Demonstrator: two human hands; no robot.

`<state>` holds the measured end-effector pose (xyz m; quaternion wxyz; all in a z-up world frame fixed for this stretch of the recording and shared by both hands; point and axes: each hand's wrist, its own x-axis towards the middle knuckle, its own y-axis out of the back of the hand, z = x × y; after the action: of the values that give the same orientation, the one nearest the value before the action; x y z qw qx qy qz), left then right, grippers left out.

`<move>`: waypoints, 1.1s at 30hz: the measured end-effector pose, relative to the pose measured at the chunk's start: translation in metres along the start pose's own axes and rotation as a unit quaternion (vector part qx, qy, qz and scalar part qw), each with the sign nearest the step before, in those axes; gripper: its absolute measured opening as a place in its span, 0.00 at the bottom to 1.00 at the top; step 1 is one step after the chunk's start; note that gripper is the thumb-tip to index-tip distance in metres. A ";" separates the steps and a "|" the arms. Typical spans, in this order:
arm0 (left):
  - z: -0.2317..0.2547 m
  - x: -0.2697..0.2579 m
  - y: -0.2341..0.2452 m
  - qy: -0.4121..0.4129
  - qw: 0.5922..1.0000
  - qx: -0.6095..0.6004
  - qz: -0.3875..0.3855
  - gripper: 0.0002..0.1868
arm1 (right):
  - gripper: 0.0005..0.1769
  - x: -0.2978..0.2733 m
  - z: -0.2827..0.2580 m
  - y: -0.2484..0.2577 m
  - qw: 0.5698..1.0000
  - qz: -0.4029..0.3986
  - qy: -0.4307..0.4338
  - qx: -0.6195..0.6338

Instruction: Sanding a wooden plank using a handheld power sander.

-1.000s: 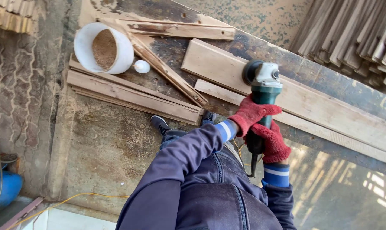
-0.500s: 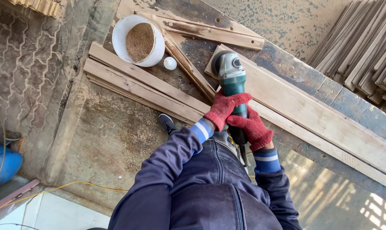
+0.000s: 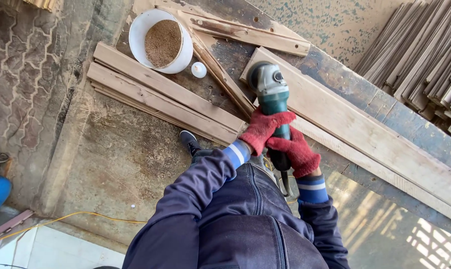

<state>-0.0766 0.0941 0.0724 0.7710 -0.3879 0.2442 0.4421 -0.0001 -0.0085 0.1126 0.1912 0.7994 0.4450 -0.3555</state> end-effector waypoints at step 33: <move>-0.147 0.045 -0.147 0.131 0.953 0.216 -0.165 0.42 | 0.15 -0.087 0.050 0.079 0.936 0.254 0.027 0.242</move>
<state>0.0685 -0.0484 0.0113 0.8599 -0.3014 0.3654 0.1905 0.0160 -0.1315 0.1421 0.0636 0.9171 0.1324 -0.3706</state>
